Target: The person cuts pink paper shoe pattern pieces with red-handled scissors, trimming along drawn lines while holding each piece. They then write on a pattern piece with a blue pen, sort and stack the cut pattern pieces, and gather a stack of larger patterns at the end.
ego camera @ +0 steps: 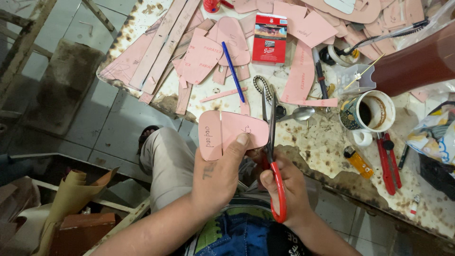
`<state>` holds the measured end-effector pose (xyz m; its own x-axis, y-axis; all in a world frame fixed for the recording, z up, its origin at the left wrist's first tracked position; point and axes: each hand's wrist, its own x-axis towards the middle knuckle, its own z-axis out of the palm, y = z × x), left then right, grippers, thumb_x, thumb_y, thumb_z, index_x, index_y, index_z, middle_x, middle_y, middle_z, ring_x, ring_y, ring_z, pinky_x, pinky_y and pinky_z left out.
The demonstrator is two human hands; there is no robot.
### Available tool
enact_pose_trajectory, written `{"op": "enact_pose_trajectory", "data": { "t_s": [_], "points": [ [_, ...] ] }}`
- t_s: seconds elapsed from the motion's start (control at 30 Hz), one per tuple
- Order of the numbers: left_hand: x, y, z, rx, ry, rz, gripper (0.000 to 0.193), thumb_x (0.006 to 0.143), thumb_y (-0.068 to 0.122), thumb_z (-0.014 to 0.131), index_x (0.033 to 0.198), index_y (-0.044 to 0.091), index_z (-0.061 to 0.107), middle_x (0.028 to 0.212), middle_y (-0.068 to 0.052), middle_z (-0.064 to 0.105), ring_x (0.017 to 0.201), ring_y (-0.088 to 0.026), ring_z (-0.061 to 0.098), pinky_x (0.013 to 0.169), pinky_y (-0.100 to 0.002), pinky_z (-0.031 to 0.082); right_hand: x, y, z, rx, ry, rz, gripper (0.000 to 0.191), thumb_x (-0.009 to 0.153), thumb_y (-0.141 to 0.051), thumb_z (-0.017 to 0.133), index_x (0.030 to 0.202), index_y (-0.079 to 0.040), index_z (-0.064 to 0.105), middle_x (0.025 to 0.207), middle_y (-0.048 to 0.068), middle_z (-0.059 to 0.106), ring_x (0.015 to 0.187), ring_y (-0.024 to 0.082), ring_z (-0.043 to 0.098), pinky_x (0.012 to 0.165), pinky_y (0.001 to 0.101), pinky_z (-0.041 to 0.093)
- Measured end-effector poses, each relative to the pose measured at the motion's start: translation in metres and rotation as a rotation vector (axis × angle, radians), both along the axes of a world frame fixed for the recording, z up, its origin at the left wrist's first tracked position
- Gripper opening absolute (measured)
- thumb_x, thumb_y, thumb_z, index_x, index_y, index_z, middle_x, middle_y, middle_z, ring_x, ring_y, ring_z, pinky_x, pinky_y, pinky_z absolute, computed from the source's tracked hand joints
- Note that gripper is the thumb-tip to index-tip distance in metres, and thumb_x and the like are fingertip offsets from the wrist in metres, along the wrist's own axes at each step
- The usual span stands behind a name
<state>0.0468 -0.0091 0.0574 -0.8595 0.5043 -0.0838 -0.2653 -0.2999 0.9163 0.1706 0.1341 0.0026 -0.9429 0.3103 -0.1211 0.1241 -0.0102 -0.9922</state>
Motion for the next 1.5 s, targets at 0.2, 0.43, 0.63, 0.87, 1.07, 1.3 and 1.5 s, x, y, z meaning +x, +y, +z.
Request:
{"op": "enact_pose_trajectory", "data": {
  "t_s": [0.2,0.43,0.63,0.87,1.07,1.3,1.5],
  "points": [
    [-0.001,0.001,-0.002,0.002,-0.042,0.008,0.021,0.104,0.015,0.057,0.108,-0.002,0.068,0.094,-0.003,0.071,0.085,-0.011,0.065,0.075,-0.028,0.055,0.005,0.003,-0.004,-0.078,-0.126,-0.063,0.055,0.094,-0.039,0.07,0.132,0.001,0.064,0.091,0.001,0.066,0.074,0.008,0.052,0.066,0.0233,0.042],
    [-0.002,-0.001,-0.005,-0.02,-0.031,0.0,0.023,0.105,0.017,0.057,0.107,-0.002,0.071,0.095,-0.004,0.073,0.085,-0.011,0.067,0.077,-0.028,0.055,0.001,0.003,0.002,-0.082,-0.118,-0.025,0.054,0.095,-0.041,0.069,0.131,-0.001,0.063,0.088,0.0,0.063,0.076,0.008,0.052,0.067,0.023,0.043],
    [-0.001,-0.001,-0.008,-0.031,-0.043,-0.018,0.023,0.104,0.017,0.059,0.11,-0.002,0.071,0.097,-0.003,0.074,0.088,-0.009,0.066,0.078,-0.027,0.055,0.002,0.01,-0.003,0.022,-0.058,0.023,0.053,0.1,-0.046,0.068,0.123,0.0,0.063,0.091,0.0,0.06,0.081,0.008,0.05,0.073,0.0236,0.041],
    [-0.005,-0.004,-0.009,-0.046,-0.03,-0.033,0.02,0.102,0.015,0.059,0.105,-0.001,0.071,0.092,-0.003,0.073,0.083,-0.01,0.066,0.072,-0.028,0.054,0.007,0.012,-0.004,-0.037,-0.13,0.003,0.045,0.095,-0.039,0.069,0.118,0.0,0.066,0.079,-0.002,0.061,0.071,0.008,0.053,0.064,0.0242,0.044],
    [-0.009,-0.005,-0.014,-0.067,-0.011,-0.06,0.019,0.101,0.014,0.06,0.104,-0.001,0.072,0.09,-0.002,0.073,0.08,-0.01,0.066,0.072,-0.028,0.055,0.004,0.015,-0.004,-0.085,-0.125,0.024,0.041,0.097,-0.033,0.07,0.12,0.001,0.065,0.084,-0.002,0.052,0.072,0.008,0.044,0.063,0.0242,0.037],
    [-0.015,-0.004,-0.014,0.06,-0.067,-0.084,0.019,0.101,0.01,0.061,0.115,-0.001,0.068,0.102,-0.004,0.073,0.092,-0.011,0.068,0.08,-0.028,0.055,0.011,0.02,-0.008,-0.089,-0.124,0.016,0.047,0.095,-0.037,0.07,0.124,-0.001,0.063,0.082,0.001,0.06,0.071,0.011,0.054,0.064,0.0264,0.046],
    [-0.001,0.01,-0.005,0.184,-0.224,0.022,0.022,0.095,0.01,0.067,0.116,0.004,0.064,0.102,-0.004,0.072,0.091,-0.012,0.07,0.08,-0.03,0.059,0.005,0.004,-0.005,-0.051,-0.106,-0.017,0.049,0.098,-0.035,0.067,0.133,0.0,0.063,0.088,-0.002,0.058,0.076,0.009,0.046,0.067,0.0254,0.039]
  ]
}}
